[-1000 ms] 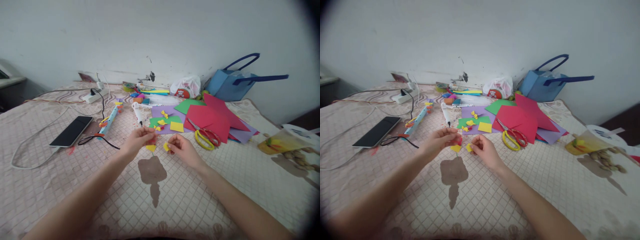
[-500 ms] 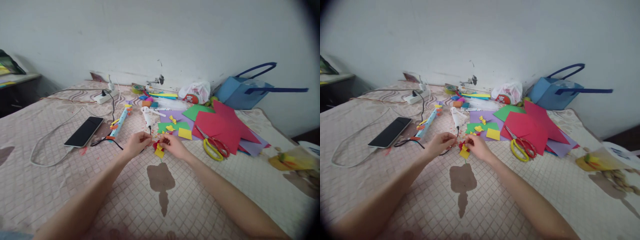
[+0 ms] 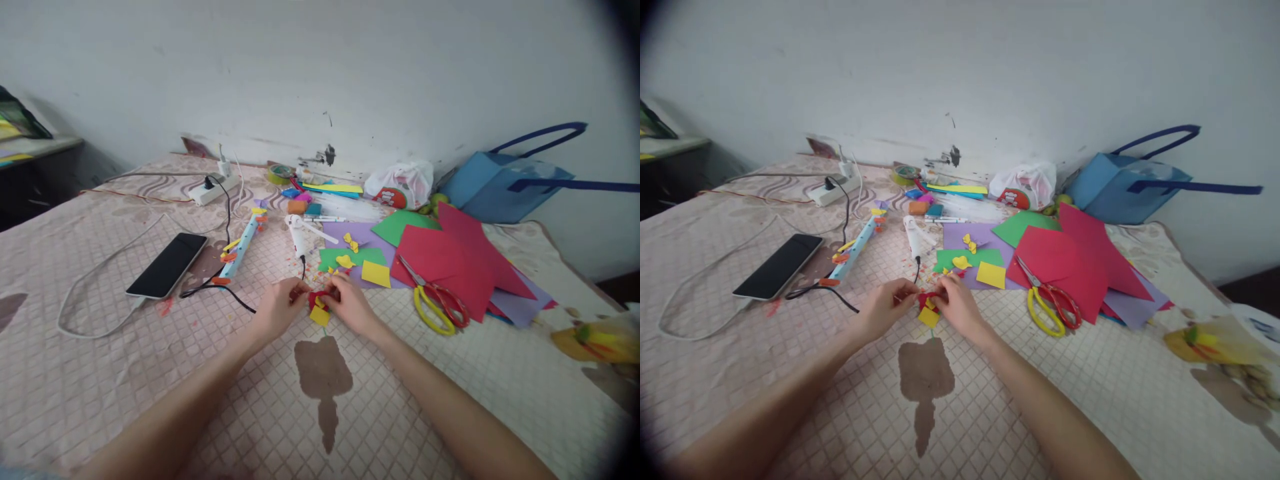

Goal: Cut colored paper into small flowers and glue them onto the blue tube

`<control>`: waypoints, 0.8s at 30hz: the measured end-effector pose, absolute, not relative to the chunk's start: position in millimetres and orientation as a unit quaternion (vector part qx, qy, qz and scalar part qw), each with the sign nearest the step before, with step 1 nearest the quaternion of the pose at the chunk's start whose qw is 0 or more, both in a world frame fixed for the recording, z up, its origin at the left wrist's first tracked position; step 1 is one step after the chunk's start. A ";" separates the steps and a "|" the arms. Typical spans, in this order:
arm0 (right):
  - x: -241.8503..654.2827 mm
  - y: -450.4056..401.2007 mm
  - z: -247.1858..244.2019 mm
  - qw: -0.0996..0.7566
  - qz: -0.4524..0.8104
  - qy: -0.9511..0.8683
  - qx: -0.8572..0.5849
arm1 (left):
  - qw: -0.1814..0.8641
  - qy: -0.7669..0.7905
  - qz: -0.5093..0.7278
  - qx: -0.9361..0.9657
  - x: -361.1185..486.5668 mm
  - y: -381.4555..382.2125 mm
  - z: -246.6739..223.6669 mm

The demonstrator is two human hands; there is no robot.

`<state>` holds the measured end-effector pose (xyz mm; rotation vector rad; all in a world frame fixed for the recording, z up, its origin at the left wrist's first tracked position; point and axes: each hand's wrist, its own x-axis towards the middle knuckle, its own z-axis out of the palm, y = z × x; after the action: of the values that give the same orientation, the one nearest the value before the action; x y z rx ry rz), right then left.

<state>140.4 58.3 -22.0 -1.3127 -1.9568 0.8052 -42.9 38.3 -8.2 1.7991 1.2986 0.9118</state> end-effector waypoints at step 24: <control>167.5 31.2 10.3 0.425 0.596 -0.500 -0.463 | 0.696 0.421 0.350 0.465 3.8 58.6 3.9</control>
<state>167.5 31.2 10.3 -1.1577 -1.2503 1.4906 3.8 58.6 3.9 1.0369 0.9399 0.7814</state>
